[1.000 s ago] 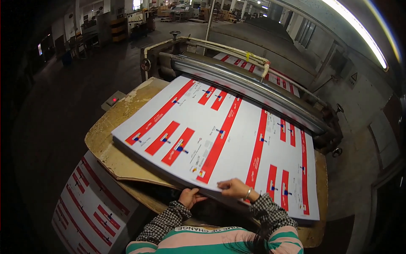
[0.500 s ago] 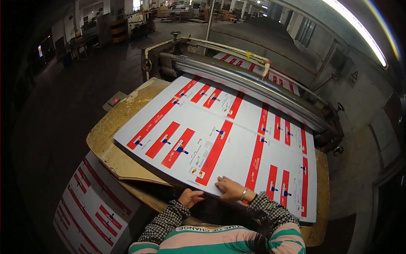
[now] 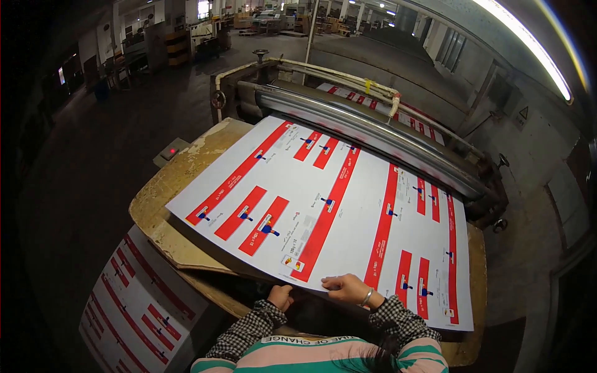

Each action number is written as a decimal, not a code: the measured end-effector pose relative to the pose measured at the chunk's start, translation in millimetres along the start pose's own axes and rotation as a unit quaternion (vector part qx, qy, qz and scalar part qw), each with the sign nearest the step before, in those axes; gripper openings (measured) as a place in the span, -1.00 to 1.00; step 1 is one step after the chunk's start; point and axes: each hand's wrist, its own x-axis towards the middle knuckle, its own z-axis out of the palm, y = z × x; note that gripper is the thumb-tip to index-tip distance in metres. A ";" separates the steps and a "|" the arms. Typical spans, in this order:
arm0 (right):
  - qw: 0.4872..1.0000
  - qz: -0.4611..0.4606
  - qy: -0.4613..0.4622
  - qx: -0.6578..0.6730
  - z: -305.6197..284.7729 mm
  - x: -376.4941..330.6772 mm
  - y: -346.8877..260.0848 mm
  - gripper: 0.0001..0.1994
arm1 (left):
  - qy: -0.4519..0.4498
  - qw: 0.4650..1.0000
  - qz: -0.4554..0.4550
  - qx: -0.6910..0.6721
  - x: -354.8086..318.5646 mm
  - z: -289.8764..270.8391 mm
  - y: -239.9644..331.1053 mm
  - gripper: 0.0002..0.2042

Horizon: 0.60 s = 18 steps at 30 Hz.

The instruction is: Stacking large printed paper sheets from a machine onto a pallet.

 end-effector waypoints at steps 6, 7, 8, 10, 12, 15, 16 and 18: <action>0.975 0.107 0.171 -0.092 -21.9 51.8 29.2 -0.69 | -0.147 0.989 -0.015 -0.005 -30.9 15.8 22.5 -0.73; 0.975 0.103 0.170 -0.094 -20.8 57.1 31.9 -0.69 | -0.143 0.990 -0.013 -0.001 -29.9 18.1 23.7 -0.72; 0.980 0.072 0.152 -0.102 -16.4 58.8 35.1 -0.62 | -0.139 0.990 -0.012 0.004 -29.0 19.2 25.0 -0.70; 0.981 -0.049 0.105 -0.157 5.3 57.1 48.1 -0.41 | -0.154 0.988 -0.017 0.001 -27.0 15.9 22.8 -0.69; 0.939 -0.031 0.073 -0.336 29.9 25.3 -9.1 -0.33 | -0.151 0.988 -0.017 0.014 -32.0 13.9 22.2 -0.68; 0.937 -0.044 0.060 -0.342 35.5 11.6 -8.4 -0.34 | -0.159 0.987 -0.018 0.027 -36.1 9.1 22.6 -0.67; 0.939 -0.041 0.057 -0.337 27.5 12.1 -4.2 -0.34 | -0.171 0.984 -0.018 0.043 -34.7 5.8 21.7 -0.68; 0.980 -0.046 -0.074 -0.181 0.6 20.2 1.8 -0.52 | -0.199 0.979 -0.034 -0.016 -29.0 8.5 25.2 -0.71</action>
